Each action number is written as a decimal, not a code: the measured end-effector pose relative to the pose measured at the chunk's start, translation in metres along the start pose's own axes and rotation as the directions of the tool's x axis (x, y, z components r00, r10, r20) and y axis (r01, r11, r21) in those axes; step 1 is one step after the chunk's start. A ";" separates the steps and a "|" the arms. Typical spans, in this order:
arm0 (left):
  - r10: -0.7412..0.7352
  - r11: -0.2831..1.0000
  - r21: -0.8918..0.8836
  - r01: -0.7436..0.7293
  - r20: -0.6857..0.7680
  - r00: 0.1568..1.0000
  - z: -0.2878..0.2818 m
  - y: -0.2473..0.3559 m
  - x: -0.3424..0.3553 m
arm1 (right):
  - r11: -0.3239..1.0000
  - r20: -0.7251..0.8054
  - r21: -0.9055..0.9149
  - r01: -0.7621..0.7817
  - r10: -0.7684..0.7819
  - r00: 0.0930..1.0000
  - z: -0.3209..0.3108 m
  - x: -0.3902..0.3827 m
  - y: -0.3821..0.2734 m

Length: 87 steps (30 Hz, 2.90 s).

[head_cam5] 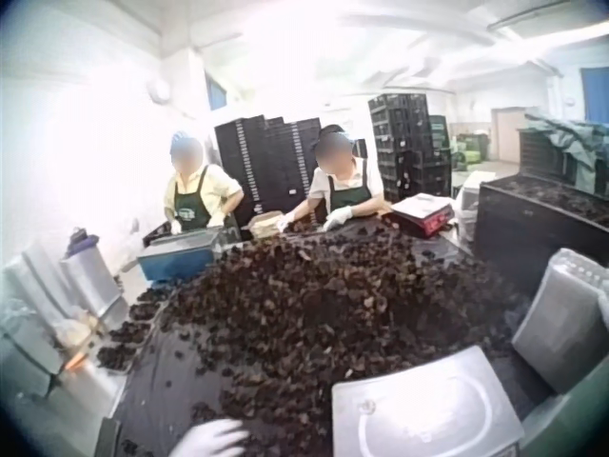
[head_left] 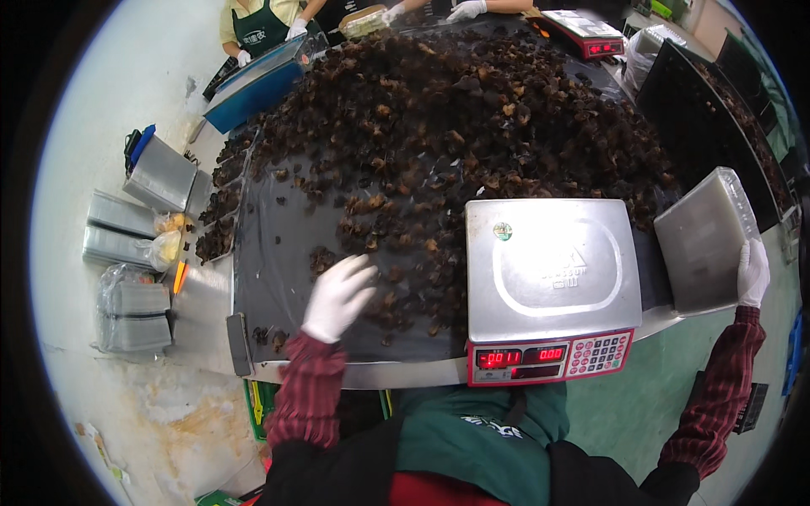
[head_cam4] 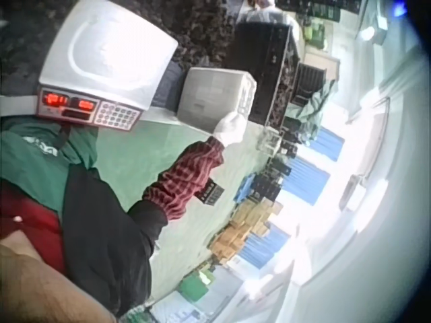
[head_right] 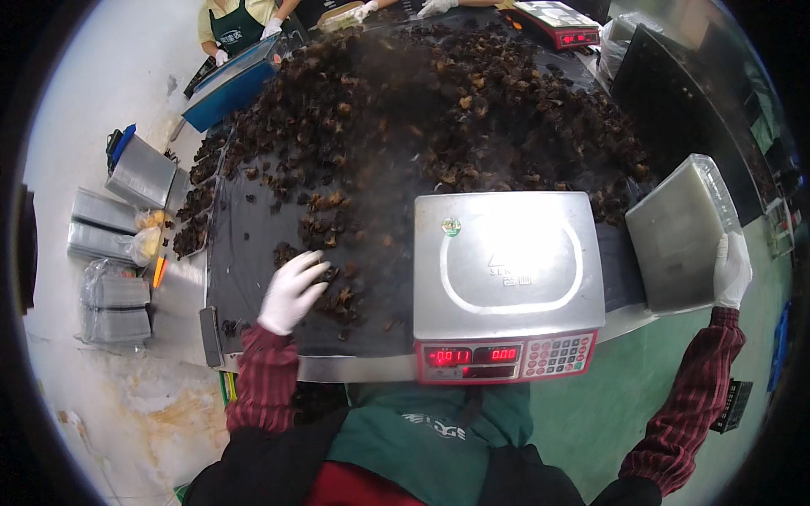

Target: The person scoops dried black fungus from a large pile on a table into a plastic container placed on a digital scale. After reaching a target weight, the person removes the container and repeats the process with a new container.

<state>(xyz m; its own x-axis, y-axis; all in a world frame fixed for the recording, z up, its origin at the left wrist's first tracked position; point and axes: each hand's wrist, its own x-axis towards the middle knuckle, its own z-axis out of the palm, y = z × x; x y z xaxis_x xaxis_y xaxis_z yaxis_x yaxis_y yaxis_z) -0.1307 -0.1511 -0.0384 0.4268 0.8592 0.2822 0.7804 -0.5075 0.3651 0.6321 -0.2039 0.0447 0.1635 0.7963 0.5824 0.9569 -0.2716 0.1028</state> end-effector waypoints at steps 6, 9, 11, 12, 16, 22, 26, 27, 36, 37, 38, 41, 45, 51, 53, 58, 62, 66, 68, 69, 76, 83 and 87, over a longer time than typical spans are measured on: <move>0.154 0.960 0.198 -0.200 0.227 0.962 0.115 0.044 0.104 | 1.000 -0.005 -0.015 0.003 -0.003 1.000 0.001 0.004 -0.008; 0.138 0.975 0.146 -0.165 0.182 0.974 0.121 0.038 0.104 | 1.000 -0.028 0.002 0.009 -0.009 1.000 -0.003 0.002 -0.010; 0.103 0.993 0.046 -0.113 0.180 0.978 0.106 0.022 0.092 | 1.000 -0.056 0.001 0.022 -0.022 0.998 -0.005 0.000 -0.014; 0.159 0.985 0.073 -0.159 0.004 0.987 0.100 0.012 0.083 | 0.998 -0.147 -0.007 0.061 -0.062 0.987 -0.004 -0.001 -0.020; 0.007 0.992 0.129 -0.017 0.081 0.997 0.052 -0.038 0.049 | 1.000 -0.023 -0.017 -0.011 0.011 1.000 -0.007 -0.003 -0.018; 0.006 1.000 -0.010 -0.007 -0.073 0.997 0.024 -0.072 0.106 | 1.000 -0.029 0.029 0.006 -0.005 1.000 -0.003 -0.004 -0.011; -0.138 0.976 0.174 0.131 0.029 0.990 0.058 -0.084 0.177 | 1.000 0.060 0.022 0.008 -0.009 0.998 -0.003 -0.002 -0.002; -0.207 0.956 0.227 0.185 0.077 0.975 0.065 -0.079 0.188 | 1.000 0.069 0.020 0.010 -0.011 0.998 -0.004 -0.002 0.001; 0.036 0.975 -0.222 -0.004 0.143 0.989 0.059 -0.099 0.113 | 0.931 0.117 0.364 -0.020 -0.025 0.993 -0.014 0.002 0.020; 0.001 0.948 -0.316 0.040 0.131 0.991 0.046 -0.101 0.101 | 0.914 0.195 0.399 -0.068 -0.013 0.981 -0.016 0.003 0.030; -0.032 0.939 -0.337 0.067 0.110 0.993 0.036 -0.101 0.089 | 0.896 0.273 0.429 -0.118 -0.004 0.962 -0.018 0.005 0.040; -0.112 0.931 -0.328 0.159 0.158 0.981 0.009 -0.091 0.053 | 0.852 0.384 0.491 -0.180 -0.026 0.923 -0.022 0.013 0.045; -0.123 0.976 -0.154 0.152 0.183 0.975 0.009 -0.064 0.031 | 0.806 0.446 0.553 -0.211 -0.072 0.892 -0.028 0.027 0.040; 0.040 0.992 0.112 -0.061 0.177 0.983 0.054 -0.011 0.045 | 0.882 0.455 0.421 -0.211 -0.004 0.891 -0.011 0.030 0.065; 0.079 0.980 0.171 -0.103 0.138 0.987 0.078 -0.011 0.043 | 0.958 0.264 0.253 -0.134 0.065 0.962 -0.004 0.018 0.071; -0.022 0.995 -0.098 0.015 -0.076 0.997 0.073 -0.027 0.025 | 0.955 -0.314 0.065 0.289 -0.256 0.914 -0.078 0.002 -0.107; -0.032 0.999 -0.015 0.030 -0.103 0.994 0.047 -0.038 0.044 | 0.910 0.007 0.158 0.384 -0.390 0.921 -0.084 -0.061 -0.233; -0.206 0.969 0.160 0.191 0.083 0.975 0.040 -0.056 0.070 | 0.852 0.613 0.361 0.379 -0.524 0.592 -0.062 -0.100 -0.324; -0.288 0.956 0.131 0.262 0.259 0.922 0.048 -0.066 0.081 | 0.799 0.526 0.482 0.358 -0.591 0.611 -0.056 -0.113 -0.327; -0.251 0.965 0.149 0.216 0.295 0.922 0.050 -0.060 0.084 | 0.801 0.516 0.487 0.347 -0.585 0.626 -0.059 -0.113 -0.327; -0.112 0.968 -0.223 0.116 0.028 0.993 0.074 -0.066 0.046 | 0.862 0.185 0.488 -0.138 0.052 0.981 -0.075 -0.139 -0.289; -0.271 0.869 -0.448 0.211 -0.073 0.960 0.078 -0.090 0.040 | 0.781 0.459 0.462 -0.421 0.195 0.867 -0.060 -0.148 -0.303; -0.526 0.506 -0.791 0.344 0.034 0.850 0.063 -0.088 0.054 | 0.795 0.315 0.531 -0.294 0.137 0.939 -0.034 -0.152 -0.298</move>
<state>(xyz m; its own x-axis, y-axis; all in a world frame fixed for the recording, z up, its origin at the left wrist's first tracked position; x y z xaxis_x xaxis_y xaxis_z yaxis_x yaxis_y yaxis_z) -0.1471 -0.0558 -0.1107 -0.0321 0.9993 0.0179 0.1805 -0.0118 0.9835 0.3140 -0.2626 -0.0467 0.3602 0.8808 0.3074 0.8401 -0.1631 -0.5173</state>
